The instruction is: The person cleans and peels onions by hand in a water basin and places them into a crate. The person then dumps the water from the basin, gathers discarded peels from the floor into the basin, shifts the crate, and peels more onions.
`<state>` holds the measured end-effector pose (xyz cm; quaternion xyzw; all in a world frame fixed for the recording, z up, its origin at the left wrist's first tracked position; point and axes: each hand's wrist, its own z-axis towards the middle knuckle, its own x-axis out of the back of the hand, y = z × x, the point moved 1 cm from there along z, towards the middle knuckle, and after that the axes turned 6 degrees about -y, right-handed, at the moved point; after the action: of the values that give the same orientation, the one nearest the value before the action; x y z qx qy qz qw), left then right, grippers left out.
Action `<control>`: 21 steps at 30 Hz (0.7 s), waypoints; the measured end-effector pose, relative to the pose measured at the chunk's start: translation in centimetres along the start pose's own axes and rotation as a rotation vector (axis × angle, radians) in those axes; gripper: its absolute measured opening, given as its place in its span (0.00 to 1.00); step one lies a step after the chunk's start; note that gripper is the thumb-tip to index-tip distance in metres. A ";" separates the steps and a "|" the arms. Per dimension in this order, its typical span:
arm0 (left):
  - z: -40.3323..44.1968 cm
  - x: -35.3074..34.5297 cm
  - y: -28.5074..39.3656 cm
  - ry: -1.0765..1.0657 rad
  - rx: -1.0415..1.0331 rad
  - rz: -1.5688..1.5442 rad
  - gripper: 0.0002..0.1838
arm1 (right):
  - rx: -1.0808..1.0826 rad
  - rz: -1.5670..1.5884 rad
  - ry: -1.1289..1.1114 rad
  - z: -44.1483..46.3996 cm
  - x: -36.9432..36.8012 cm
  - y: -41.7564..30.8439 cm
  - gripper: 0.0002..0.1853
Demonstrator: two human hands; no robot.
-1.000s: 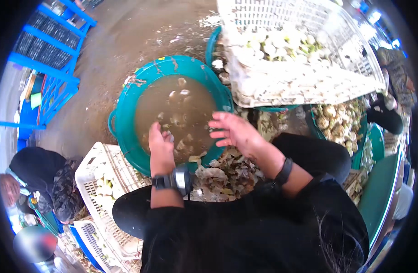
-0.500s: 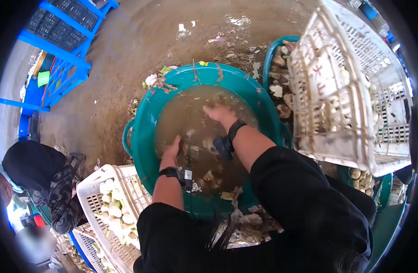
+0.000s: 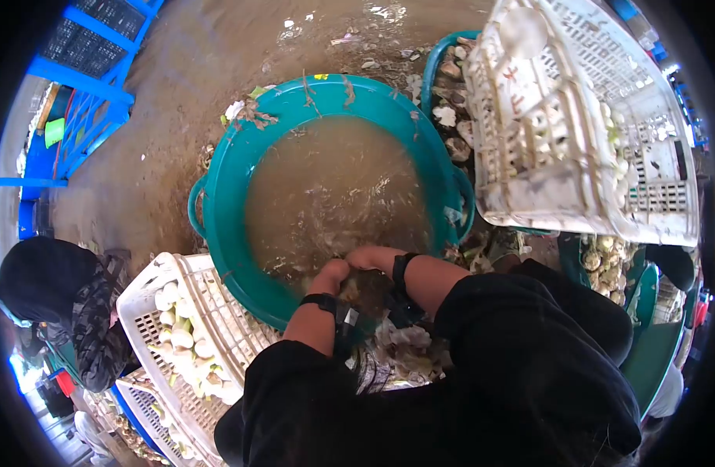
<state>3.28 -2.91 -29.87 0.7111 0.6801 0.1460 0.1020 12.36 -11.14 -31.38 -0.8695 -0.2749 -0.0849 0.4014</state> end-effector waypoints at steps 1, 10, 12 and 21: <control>-3.5 -1.2 2.1 0.048 0.049 -0.101 0.14 | -0.006 0.004 0.013 -1.4 0.2 -0.3 0.20; -13.9 -9.6 4.4 -0.123 0.131 -0.175 0.14 | 0.639 -0.351 -0.128 -15.4 0.5 -1.9 0.09; -22.5 -12.4 7.4 -0.258 0.000 -0.167 0.15 | 0.451 -0.446 -0.030 -22.1 0.3 -4.6 0.10; -19.5 -9.8 8.0 0.210 -0.483 0.605 0.15 | -0.091 -0.405 0.566 -30.9 3.8 -5.7 0.10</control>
<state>3.71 -14.17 -9.54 0.8160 0.3930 0.3969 0.1488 14.67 -29.59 -5.73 -0.7564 -0.3157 -0.4125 0.3974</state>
